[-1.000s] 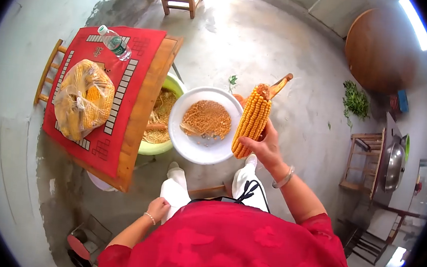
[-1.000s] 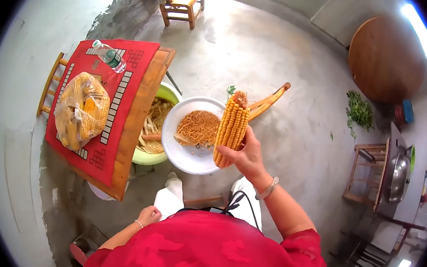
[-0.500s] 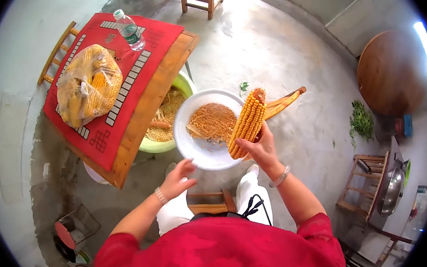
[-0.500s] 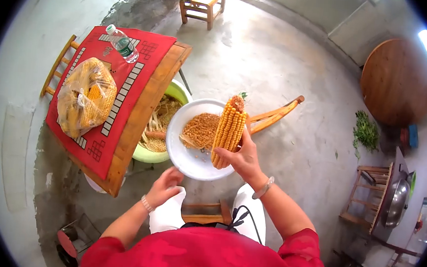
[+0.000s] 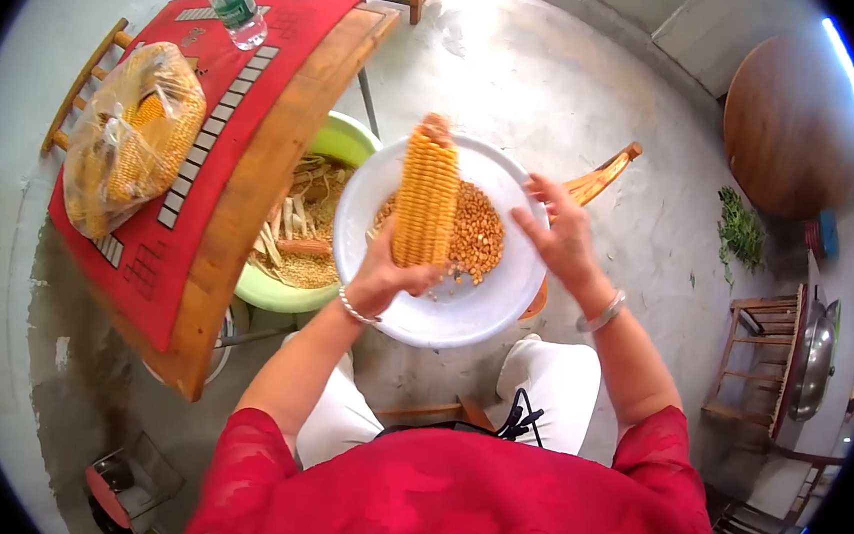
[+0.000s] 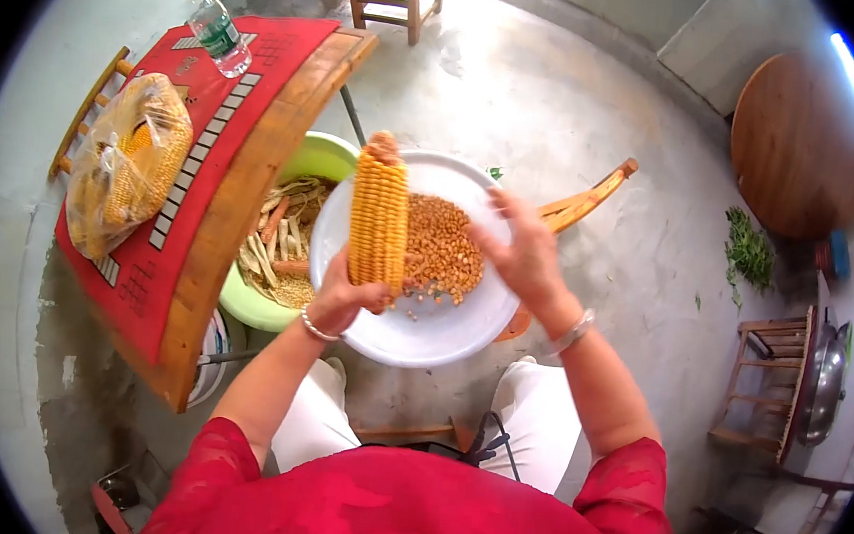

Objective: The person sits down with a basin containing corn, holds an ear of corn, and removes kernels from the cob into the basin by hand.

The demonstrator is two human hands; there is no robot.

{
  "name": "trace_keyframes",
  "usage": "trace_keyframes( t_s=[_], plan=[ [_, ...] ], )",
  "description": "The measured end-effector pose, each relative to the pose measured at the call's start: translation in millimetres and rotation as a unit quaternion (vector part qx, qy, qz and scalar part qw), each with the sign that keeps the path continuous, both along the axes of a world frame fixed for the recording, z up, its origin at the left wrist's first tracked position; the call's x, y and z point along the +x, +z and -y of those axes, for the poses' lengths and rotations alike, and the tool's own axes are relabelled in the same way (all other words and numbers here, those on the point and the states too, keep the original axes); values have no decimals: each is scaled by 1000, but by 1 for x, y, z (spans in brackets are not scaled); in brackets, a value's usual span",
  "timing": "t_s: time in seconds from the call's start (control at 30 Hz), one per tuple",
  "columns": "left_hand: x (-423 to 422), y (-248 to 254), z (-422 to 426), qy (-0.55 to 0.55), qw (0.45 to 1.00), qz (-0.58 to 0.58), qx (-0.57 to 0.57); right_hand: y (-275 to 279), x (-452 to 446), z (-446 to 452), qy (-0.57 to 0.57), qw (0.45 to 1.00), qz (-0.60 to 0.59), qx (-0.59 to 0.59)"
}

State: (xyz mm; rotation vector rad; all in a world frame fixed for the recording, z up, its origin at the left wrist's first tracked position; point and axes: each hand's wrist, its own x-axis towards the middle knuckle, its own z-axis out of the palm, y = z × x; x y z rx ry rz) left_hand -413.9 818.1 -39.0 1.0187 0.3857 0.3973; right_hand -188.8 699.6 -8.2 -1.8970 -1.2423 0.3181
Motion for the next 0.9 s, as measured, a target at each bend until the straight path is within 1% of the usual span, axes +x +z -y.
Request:
trace_keyframes(
  t_s=[0.07,0.1,0.13,0.2,0.23,0.27,0.33,0.37,0.4,0.43,0.53,0.57,0.67,0.7,0.73,0.83,0.9],
  plan=[
    [-8,-29,-3,58,998,14,36,-57,42,21,-93,989,105,-44],
    [-14,-38,-5,59,997,-19,43,-92,64,33,-134,987,67,-53],
    [-17,-47,-4,80,995,1,54,-120,82,45,-176,982,29,-61],
    [-24,-61,-2,92,994,13,60,-147,98,66,-239,955,-130,-119],
    [-28,-65,3,106,992,27,69,-160,100,75,-266,930,-210,-144],
    [-30,-67,8,119,989,44,82,-172,92,82,-263,912,-267,-168],
    [-39,-73,15,117,989,61,69,-195,74,91,-246,869,-373,-212],
    [-43,-73,22,123,987,68,74,-215,73,93,-123,881,-414,-191],
    [-48,-72,28,130,986,74,79,-226,67,92,3,878,-449,-166],
    [-54,-73,35,133,986,63,72,-239,56,86,-48,904,-411,-109],
    [-71,-68,60,152,985,43,68,-293,77,83,-30,954,-299,-15],
    [-77,-65,65,153,985,23,73,-280,74,85,-28,949,-309,-49],
    [-98,-67,72,146,987,-1,72,-293,79,89,-8,949,-310,-51],
    [-103,-63,75,156,986,-16,63,-286,70,93,-7,943,-332,-20],
    [-109,-64,76,158,985,-21,63,-277,64,101,-3,940,-340,-29],
    [-117,-74,78,162,984,-34,71,-277,53,119,-18,936,-349,-41],
    [-115,-78,81,161,985,-20,65,-252,33,127,-14,930,-363,-60]
  ],
)
